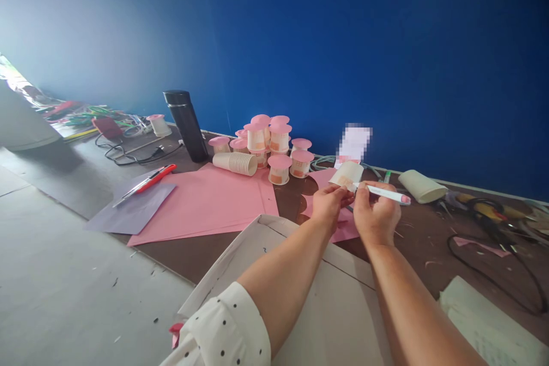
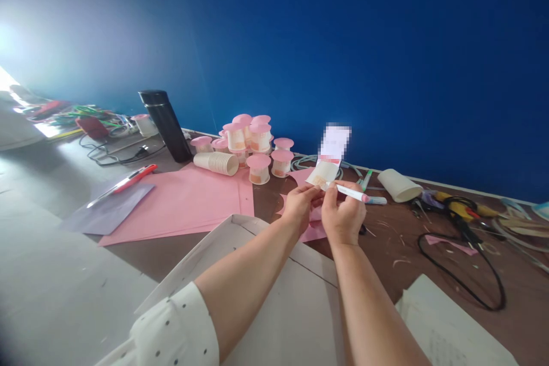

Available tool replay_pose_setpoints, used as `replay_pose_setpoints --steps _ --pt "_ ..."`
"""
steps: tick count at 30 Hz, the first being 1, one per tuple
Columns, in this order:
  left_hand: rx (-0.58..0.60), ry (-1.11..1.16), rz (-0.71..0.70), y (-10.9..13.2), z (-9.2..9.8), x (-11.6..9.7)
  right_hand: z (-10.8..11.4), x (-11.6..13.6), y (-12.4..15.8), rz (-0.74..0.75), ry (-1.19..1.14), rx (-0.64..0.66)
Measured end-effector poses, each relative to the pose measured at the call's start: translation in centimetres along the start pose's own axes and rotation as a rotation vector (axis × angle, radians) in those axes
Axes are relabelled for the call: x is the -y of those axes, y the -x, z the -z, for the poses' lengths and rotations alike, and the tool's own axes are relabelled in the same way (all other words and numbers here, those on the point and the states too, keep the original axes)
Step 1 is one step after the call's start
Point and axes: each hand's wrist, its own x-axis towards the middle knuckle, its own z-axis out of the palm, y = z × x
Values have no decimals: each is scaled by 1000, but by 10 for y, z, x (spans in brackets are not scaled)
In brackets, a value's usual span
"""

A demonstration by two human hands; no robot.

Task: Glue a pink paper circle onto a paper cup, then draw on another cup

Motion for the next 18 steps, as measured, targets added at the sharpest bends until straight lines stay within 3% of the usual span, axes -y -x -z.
replay_pose_setpoints --steps 3,8,18 --pt "-16 18 0 0 0 0 -1 -1 0 4 -13 14" --pt "-58 72 20 -1 -1 -1 0 0 -2 22 -30 -82" --pt "-13 10 15 0 -1 0 1 2 0 14 -24 -24"
